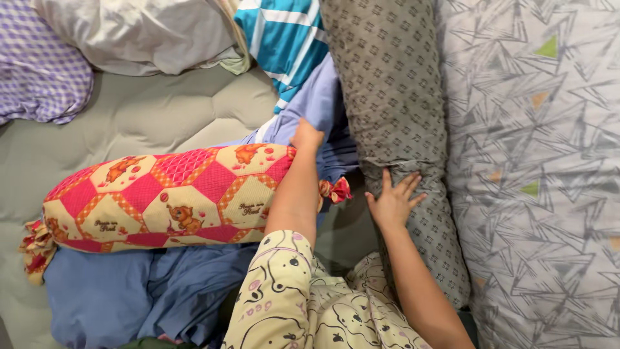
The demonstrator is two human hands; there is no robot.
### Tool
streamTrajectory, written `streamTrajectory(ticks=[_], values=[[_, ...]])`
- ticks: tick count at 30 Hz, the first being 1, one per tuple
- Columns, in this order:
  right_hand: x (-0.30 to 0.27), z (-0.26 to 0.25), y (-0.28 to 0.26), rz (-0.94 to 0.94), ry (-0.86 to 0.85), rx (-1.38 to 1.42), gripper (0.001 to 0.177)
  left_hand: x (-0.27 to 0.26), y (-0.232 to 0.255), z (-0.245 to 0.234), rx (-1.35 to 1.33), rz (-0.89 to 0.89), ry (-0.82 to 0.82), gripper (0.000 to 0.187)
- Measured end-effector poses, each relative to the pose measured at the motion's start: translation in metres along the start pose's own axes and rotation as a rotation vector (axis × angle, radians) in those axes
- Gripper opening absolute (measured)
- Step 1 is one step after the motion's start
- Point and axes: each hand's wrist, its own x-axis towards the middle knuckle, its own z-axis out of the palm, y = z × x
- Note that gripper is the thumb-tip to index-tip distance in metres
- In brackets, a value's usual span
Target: The person arranges multiple pillows and a bolster on a bed, then folds a pink towel. They place several patterned pillows and a long bolster against the headboard, then fold a towel on the floor.
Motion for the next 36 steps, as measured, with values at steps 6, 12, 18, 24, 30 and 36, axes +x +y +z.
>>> streamTrajectory(ticks=[6, 12, 18, 24, 30, 36], values=[[0.023, 0.024, 0.007, 0.102, -0.063, 0.006, 0.098, -0.023, -0.045, 0.013, -0.788, 0.203, 0.075, 0.031], [0.065, 0.027, 0.033, 0.329, -0.168, 0.157, 0.116, -0.122, -0.119, -0.056, -1.577, 0.226, 0.095, 0.024], [0.105, 0.006, 0.033, 0.498, -0.254, 0.321, 0.118, -0.272, -0.281, -0.318, -1.685, 0.633, 0.683, 0.042], [0.051, 0.011, -0.070, -0.139, 0.320, 0.526, 0.119, -0.212, -0.258, -0.323, -0.443, -0.029, 1.447, 0.085], [0.013, 0.018, -0.126, -0.443, 0.059, 0.633, 0.113, -0.138, -0.081, -0.161, 0.342, 0.665, 0.418, 0.113], [-0.022, 0.044, -0.084, -0.320, -0.032, 0.748, 0.108, -0.061, -0.059, -0.049, 0.592, 0.817, 0.517, 0.075]])
